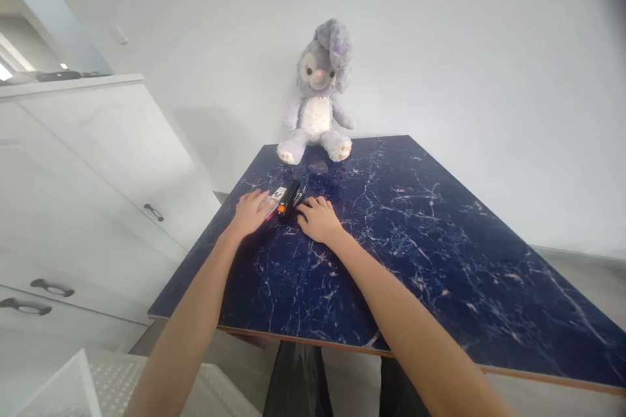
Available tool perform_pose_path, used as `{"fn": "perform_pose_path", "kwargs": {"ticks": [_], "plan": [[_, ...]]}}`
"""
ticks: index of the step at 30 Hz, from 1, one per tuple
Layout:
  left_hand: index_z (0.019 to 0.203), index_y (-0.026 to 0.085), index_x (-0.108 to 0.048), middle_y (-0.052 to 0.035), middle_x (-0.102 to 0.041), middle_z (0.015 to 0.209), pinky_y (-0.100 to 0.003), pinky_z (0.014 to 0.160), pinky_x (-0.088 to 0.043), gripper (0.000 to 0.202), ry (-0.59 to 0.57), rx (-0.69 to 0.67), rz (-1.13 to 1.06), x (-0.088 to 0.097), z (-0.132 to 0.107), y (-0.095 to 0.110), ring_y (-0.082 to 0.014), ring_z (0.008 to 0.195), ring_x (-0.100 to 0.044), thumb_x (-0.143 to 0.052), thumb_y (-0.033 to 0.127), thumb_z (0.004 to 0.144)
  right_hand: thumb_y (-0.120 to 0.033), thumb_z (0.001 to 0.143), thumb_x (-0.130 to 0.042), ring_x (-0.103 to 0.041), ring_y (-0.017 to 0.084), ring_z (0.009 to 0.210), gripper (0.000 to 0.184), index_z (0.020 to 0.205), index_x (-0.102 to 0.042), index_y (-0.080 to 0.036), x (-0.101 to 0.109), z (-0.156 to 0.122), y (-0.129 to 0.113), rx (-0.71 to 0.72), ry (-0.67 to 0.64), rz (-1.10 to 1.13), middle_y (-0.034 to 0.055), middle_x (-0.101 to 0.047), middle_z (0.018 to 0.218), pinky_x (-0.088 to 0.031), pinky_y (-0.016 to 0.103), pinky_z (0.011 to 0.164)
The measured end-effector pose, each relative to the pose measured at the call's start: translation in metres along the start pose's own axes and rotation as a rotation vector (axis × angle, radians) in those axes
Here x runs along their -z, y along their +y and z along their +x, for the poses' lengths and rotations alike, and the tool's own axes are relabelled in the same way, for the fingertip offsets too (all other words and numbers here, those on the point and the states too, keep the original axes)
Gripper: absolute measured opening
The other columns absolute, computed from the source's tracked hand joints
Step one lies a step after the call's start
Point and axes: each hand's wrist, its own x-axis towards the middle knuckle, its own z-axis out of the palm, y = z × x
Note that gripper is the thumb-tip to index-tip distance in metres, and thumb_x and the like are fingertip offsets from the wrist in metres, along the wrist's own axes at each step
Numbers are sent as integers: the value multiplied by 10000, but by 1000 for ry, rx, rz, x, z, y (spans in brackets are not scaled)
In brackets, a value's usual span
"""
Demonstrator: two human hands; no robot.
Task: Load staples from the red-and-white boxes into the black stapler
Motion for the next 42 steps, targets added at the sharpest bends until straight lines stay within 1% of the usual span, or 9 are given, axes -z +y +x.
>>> {"fn": "perform_pose_path", "kwargs": {"ticks": [4,13,18,23,27,29,32,36,42], "plan": [[1400,256,-601,-74,-579,1470,-449,1188,-287,498,-32,-76,133,-7,-1,5,-279,1388,-480,-271,373,1047,-366,1009,-386,-449,339,1183,420,1330,-646,-287,-2,7,-3,49,-59,-22,91,-576,1373,-372,487,970],[1507,248,-477,-106,-463,1565,-592,1161,-276,588,-5,105,286,-13,-1,-7,-416,1419,-390,-347,527,1006,-421,989,-433,-444,345,1218,547,1502,-463,-231,-9,15,-5,12,-32,17,130,-561,1398,-345,487,1015],[1483,309,-516,-104,-424,1590,-624,1143,-281,585,-22,203,315,-13,-1,-13,-441,1433,-372,-264,556,1017,-405,986,-466,-468,342,1204,507,1437,-524,-178,-9,16,-3,-7,-12,60,138,-605,1342,-362,479,1020],[1463,258,-543,-136,-437,1576,-624,1118,-323,555,25,218,310,-7,1,-19,-426,1423,-391,-298,495,1024,-316,1012,-437,-528,293,1126,388,1315,-613,-148,0,8,0,-80,151,136,132,-653,1236,-393,422,1021],[1487,225,-510,-95,-473,1559,-533,1159,-322,531,103,62,253,-11,7,-19,-361,1420,-409,-359,430,1021,-297,1025,-436,-560,264,1089,324,1215,-660,-160,20,-24,26,31,198,160,116,-673,1166,-407,400,1035],[1429,217,-578,-92,-601,1443,-509,1146,-346,479,158,-53,212,-17,12,-16,-346,1378,-459,-417,368,1004,-289,1033,-430,-575,251,1075,306,1194,-666,-180,33,-45,42,103,174,168,104,-682,1138,-419,393,1033],[1262,226,-712,-99,-747,1181,-504,1088,-403,379,222,-130,165,-26,17,-10,-350,1296,-530,-498,245,950,-300,1033,-439,-591,247,1058,294,1184,-665,-188,48,-65,61,57,186,196,97,-686,1135,-451,394,1005],[1159,261,-764,-57,-780,1057,-465,1054,-439,355,240,-159,136,-26,16,-5,-314,1214,-584,-511,177,924,-311,1012,-479,-609,253,1076,286,1208,-654,-199,54,-67,70,-61,183,260,93,-681,1174,-474,410,995],[1084,265,-785,-31,-775,1115,-425,1081,-440,358,263,-205,81,-18,12,-1,-265,1201,-593,-464,179,949,-311,1004,-497,-606,254,1094,270,1184,-671,-211,49,-68,64,13,88,302,91,-689,1165,-478,425,995]]}}
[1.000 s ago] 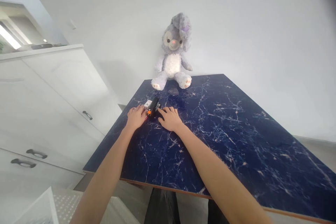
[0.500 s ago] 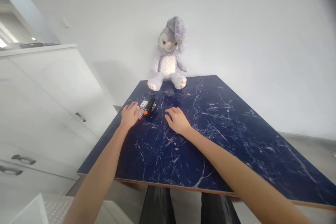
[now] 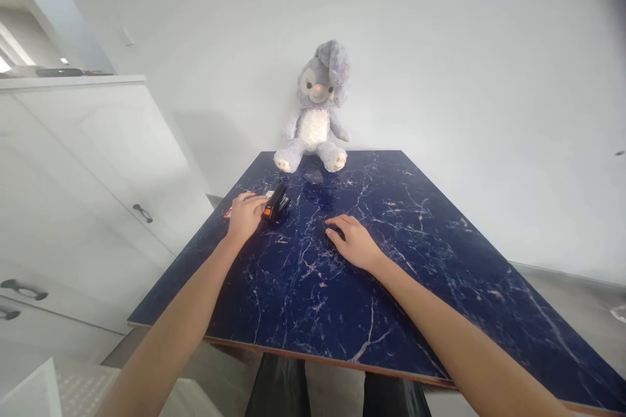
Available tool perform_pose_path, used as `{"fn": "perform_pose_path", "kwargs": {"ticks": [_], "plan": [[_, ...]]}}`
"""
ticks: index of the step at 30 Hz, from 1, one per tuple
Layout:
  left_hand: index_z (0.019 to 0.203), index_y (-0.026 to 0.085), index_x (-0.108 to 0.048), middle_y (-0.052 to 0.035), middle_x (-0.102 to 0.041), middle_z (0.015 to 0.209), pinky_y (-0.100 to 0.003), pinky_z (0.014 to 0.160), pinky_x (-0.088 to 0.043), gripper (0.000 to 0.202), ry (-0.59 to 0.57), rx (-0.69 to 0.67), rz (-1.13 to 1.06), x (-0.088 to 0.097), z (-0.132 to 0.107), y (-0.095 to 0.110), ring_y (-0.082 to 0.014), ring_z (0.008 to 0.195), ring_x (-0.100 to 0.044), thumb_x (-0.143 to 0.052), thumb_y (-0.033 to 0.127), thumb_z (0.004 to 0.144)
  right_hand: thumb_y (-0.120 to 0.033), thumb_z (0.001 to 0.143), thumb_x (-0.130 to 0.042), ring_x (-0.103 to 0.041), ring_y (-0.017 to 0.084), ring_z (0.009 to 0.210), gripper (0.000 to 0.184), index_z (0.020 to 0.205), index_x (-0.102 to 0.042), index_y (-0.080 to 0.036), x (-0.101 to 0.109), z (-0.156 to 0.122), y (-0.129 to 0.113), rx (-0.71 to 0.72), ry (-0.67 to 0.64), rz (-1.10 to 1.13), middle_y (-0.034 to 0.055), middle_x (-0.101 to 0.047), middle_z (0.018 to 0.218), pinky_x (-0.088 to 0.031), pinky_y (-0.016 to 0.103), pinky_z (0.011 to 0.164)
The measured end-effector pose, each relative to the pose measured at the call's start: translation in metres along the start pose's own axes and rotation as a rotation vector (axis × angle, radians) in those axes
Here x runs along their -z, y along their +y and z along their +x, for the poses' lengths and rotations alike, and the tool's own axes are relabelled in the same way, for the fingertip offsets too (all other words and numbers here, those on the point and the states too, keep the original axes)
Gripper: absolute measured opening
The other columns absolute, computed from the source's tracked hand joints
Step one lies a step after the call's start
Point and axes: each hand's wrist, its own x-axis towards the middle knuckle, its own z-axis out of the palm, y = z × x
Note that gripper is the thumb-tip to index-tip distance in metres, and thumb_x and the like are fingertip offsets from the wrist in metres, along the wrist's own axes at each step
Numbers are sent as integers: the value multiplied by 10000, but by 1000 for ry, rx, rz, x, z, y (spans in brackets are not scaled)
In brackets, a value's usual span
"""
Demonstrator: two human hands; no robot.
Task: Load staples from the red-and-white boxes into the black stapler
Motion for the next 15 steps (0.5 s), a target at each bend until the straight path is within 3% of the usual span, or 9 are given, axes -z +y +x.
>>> {"fn": "perform_pose_path", "kwargs": {"ticks": [4,10,13,15], "plan": [[1230,244,-726,-62,-732,1233,-423,1073,-459,380,-13,15,4,-6,1,0,-269,1230,-585,-446,226,974,-289,993,-521,-609,243,1084,253,1176,-674,-207,0,-3,-1,21,-28,1,89,-695,1150,-481,415,991],[1298,265,-688,-65,-688,1324,-499,1110,-415,408,-101,45,48,-9,1,-8,-322,1334,-514,-421,283,990,-279,990,-520,-599,230,1091,274,1199,-678,-198,2,-3,2,63,-77,-56,91,-685,1184,-466,387,1018],[1418,215,-589,-141,-520,1511,-576,1120,-367,493,-94,158,139,-1,-1,-12,-388,1384,-445,-375,385,1008,-333,994,-510,-543,275,1225,357,1296,-644,-200,10,-3,15,56,-89,-197,127,-621,1319,-411,438,1089],[1446,188,-555,-184,-446,1556,-616,1102,-356,541,-76,297,220,5,-3,-19,-425,1395,-416,-342,428,1010,-394,991,-505,-459,340,1333,440,1375,-595,-200,18,-3,31,-43,-81,-315,159,-538,1431,-375,509,1111]]}}
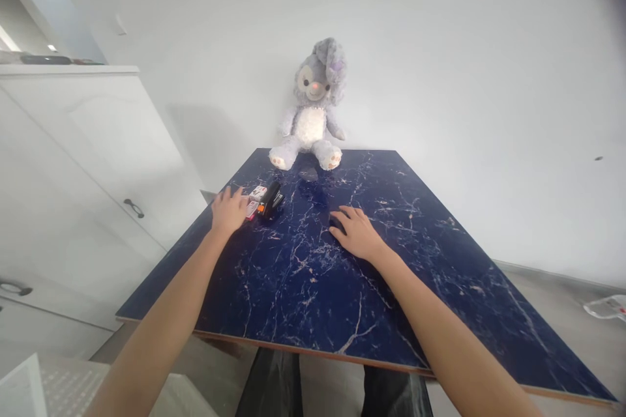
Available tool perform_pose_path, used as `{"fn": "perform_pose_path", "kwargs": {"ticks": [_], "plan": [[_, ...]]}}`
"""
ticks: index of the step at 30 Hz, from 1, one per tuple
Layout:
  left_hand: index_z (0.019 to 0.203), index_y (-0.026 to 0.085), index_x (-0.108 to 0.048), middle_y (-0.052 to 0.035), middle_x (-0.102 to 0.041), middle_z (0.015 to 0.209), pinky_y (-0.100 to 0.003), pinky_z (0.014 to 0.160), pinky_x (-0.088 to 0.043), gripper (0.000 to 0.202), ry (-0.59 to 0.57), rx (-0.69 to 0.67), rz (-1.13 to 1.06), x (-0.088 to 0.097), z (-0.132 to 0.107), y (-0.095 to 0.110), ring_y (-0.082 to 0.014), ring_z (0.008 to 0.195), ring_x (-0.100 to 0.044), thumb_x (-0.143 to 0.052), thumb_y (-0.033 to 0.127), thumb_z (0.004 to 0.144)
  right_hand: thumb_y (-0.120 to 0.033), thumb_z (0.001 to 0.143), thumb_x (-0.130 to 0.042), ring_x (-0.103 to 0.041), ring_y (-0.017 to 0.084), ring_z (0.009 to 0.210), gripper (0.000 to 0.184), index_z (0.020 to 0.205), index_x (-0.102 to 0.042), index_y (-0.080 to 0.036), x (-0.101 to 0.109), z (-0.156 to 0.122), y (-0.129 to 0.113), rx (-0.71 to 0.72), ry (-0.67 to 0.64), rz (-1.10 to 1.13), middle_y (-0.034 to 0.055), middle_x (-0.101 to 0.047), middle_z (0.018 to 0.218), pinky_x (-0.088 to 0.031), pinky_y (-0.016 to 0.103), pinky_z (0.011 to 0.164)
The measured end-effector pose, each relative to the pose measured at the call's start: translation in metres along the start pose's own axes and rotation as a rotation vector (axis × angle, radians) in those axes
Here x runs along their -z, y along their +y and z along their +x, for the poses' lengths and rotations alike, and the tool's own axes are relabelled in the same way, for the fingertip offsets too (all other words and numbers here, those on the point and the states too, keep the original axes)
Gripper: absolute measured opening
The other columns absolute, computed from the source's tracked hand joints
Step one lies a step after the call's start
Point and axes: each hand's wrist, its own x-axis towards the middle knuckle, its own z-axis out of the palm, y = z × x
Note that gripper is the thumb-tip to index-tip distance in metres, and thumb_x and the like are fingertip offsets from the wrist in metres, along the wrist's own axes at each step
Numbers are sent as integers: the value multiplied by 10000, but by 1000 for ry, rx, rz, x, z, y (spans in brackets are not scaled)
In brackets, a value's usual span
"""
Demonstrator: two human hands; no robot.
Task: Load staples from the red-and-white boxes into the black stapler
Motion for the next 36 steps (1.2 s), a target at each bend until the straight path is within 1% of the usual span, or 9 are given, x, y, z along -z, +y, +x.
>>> {"fn": "perform_pose_path", "kwargs": {"ticks": [2,6,10,13,19,26,31,33,36], "plan": [[1371,161,-618,-207,-526,1482,-626,1090,-357,538,-23,77,17,3,1,-9,-427,1382,-429,-315,423,1012,-436,997,-474,-412,388,1373,494,1417,-559,-190,0,1,18,-152,-3,-71,185,-482,1483,-372,555,1097],[1082,114,-745,-217,-723,1136,-556,1080,-397,507,-75,47,-27,4,4,-21,-378,1246,-563,-321,380,1003,-460,1016,-406,-439,391,1352,515,1409,-560,-165,-4,2,39,-325,36,-94,207,-491,1466,-383,555,1076],[1272,70,-649,-249,-658,1273,-550,1076,-397,543,33,121,-50,6,2,-18,-385,1272,-544,-314,409,1013,-481,1020,-385,-458,366,1333,480,1363,-596,-219,-9,3,40,-304,53,-62,162,-539,1428,-384,551,1068],[1344,111,-608,-196,-618,1380,-529,1138,-339,517,85,105,-75,7,2,-13,-343,1339,-503,-300,379,1027,-486,1027,-353,-464,347,1330,496,1353,-605,-210,-11,3,41,-308,44,-35,162,-553,1413,-377,535,1079],[1041,259,-792,-29,-749,1213,-350,1052,-456,350,-42,-11,-107,4,0,-15,-244,1147,-669,-460,266,931,-493,1005,-408,-432,389,1344,478,1340,-630,-235,-10,3,43,-302,-10,-79,153,-533,1435,-379,567,1064],[1106,167,-762,-143,-762,1129,-564,1098,-361,388,16,8,-73,14,-5,-11,-350,1104,-663,-455,343,947,-442,993,-435,-448,417,1315,453,1323,-634,-203,-9,4,34,-282,-1,-120,187,-538,1418,-403,582,1036],[1279,179,-651,-107,-673,1325,-501,1184,-307,463,121,-123,-156,37,-18,30,-287,1292,-543,-295,364,1048,-410,1004,-416,-468,427,1302,461,1331,-611,-149,-11,5,17,-277,16,-162,225,-543,1411,-408,593,1028],[1323,191,-623,-73,-636,1386,-478,1203,-311,466,86,-327,-223,40,-35,63,-264,1348,-496,-292,385,1058,-384,1004,-426,-499,398,1281,458,1366,-582,-151,-10,4,6,-171,6,-127,210,-576,1382,-410,562,1044],[1326,344,-629,57,-638,1392,-371,1169,-396,380,-56,-616,-278,33,-67,117,-188,1335,-526,-434,461,1021,-337,996,-444,-529,338,1266,526,1485,-459,-147,-9,2,-10,2,-16,-30,174,-607,1364,-408,494,1075]]}}
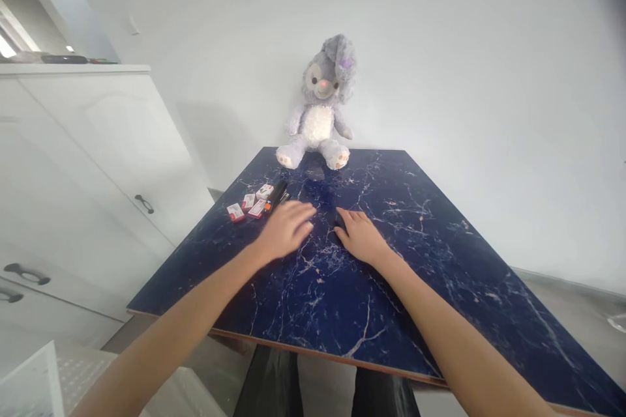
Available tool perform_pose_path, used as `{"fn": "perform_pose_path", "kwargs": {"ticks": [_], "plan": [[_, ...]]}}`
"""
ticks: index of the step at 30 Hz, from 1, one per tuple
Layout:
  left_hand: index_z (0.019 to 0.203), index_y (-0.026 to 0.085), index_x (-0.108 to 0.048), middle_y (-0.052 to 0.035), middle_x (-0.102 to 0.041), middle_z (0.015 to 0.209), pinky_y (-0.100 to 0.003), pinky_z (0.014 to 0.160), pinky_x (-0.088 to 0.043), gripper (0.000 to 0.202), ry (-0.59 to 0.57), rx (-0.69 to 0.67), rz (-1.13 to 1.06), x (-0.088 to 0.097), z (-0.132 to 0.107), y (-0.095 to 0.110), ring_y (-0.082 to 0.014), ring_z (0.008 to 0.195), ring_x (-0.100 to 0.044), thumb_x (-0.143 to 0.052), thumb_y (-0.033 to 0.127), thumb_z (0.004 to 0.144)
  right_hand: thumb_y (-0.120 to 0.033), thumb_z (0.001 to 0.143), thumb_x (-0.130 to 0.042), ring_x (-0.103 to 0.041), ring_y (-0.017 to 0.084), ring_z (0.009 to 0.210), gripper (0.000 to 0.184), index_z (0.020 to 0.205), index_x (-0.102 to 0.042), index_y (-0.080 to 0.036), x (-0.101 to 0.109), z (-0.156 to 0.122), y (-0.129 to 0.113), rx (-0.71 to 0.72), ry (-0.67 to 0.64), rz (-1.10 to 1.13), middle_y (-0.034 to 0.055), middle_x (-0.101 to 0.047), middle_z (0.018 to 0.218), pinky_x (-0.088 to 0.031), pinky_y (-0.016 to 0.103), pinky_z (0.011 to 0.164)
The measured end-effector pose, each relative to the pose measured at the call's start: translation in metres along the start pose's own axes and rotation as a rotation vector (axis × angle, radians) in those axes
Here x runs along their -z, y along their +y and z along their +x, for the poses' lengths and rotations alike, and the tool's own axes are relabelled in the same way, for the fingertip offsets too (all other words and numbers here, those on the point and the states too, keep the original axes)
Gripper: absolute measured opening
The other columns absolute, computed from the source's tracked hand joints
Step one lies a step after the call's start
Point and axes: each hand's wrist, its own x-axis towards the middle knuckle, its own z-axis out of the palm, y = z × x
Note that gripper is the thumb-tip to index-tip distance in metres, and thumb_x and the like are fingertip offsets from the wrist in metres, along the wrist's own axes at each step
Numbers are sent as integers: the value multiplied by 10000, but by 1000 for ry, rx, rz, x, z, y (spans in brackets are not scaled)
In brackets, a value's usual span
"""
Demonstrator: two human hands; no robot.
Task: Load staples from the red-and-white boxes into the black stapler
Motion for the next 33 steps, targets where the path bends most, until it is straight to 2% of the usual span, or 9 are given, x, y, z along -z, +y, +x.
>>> {"fn": "perform_pose_path", "kwargs": {"ticks": [2,4,7,9,11,13,20,29,33], "plan": [[1275,326,-678,5,-643,1392,-428,1130,-438,369,-138,-168,-117,-13,4,23,-235,1325,-545,-483,476,1000,-312,997,-431,-532,312,1267,575,1547,-368,-156,2,-2,-7,73,-19,51,153,-599,1387,-413,473,1076],[1178,343,-727,6,-683,1329,-454,1141,-423,323,-119,-114,-128,-15,10,23,-252,1350,-522,-482,457,1003,-314,1006,-420,-537,301,1258,600,1581,-309,-181,4,-4,-9,118,-37,87,134,-601,1390,-421,465,1071],[1174,314,-719,-17,-695,1297,-538,1195,-317,380,106,259,-20,4,15,-21,-285,1379,-476,-390,437,1030,-374,1019,-422,-544,303,1247,621,1601,-270,-221,7,-5,-6,124,-54,116,121,-614,1370,-433,466,1061],[1336,179,-627,-143,-611,1404,-687,1156,-244,515,216,503,61,21,12,-62,-381,1402,-416,-251,381,1048,-390,1023,-418,-536,306,1261,599,1590,-306,-232,8,-4,-4,122,-65,124,115,-609,1380,-433,469,1063],[1351,161,-621,-193,-620,1374,-754,1022,-330,536,245,787,134,31,7,-97,-468,1358,-430,-280,414,1024,-378,1022,-421,-531,305,1265,556,1556,-382,-227,7,-3,-3,126,-64,120,115,-604,1387,-426,475,1073],[1233,205,-715,-189,-712,1212,-717,907,-431,510,177,872,134,30,5,-118,-492,1233,-540,-360,480,991,-363,1020,-428,-538,299,1253,521,1520,-442,-219,6,-3,-4,131,-53,115,120,-606,1384,-420,480,1080],[1311,316,-679,-89,-712,1280,-578,928,-483,543,-25,792,126,3,14,-127,-408,1141,-637,-293,534,997,-355,1015,-455,-535,285,1258,488,1476,-496,-200,4,-3,-4,126,-41,123,118,-604,1386,-405,459,1099],[1178,183,-733,-171,-668,1290,-536,1039,-436,439,-99,656,306,27,-48,-112,-394,1202,-569,-428,382,934,-344,1011,-473,-535,283,1227,436,1398,-573,-171,9,-3,-2,140,-57,151,112,-620,1370,-402,459,1098],[1232,136,-688,-190,-652,1275,-504,1063,-444,436,-82,652,361,34,-65,-85,-363,1199,-577,-428,296,921,-339,1009,-479,-539,282,1208,415,1370,-598,-173,7,-3,-1,127,-50,160,107,-626,1357,-400,451,1091]]}}
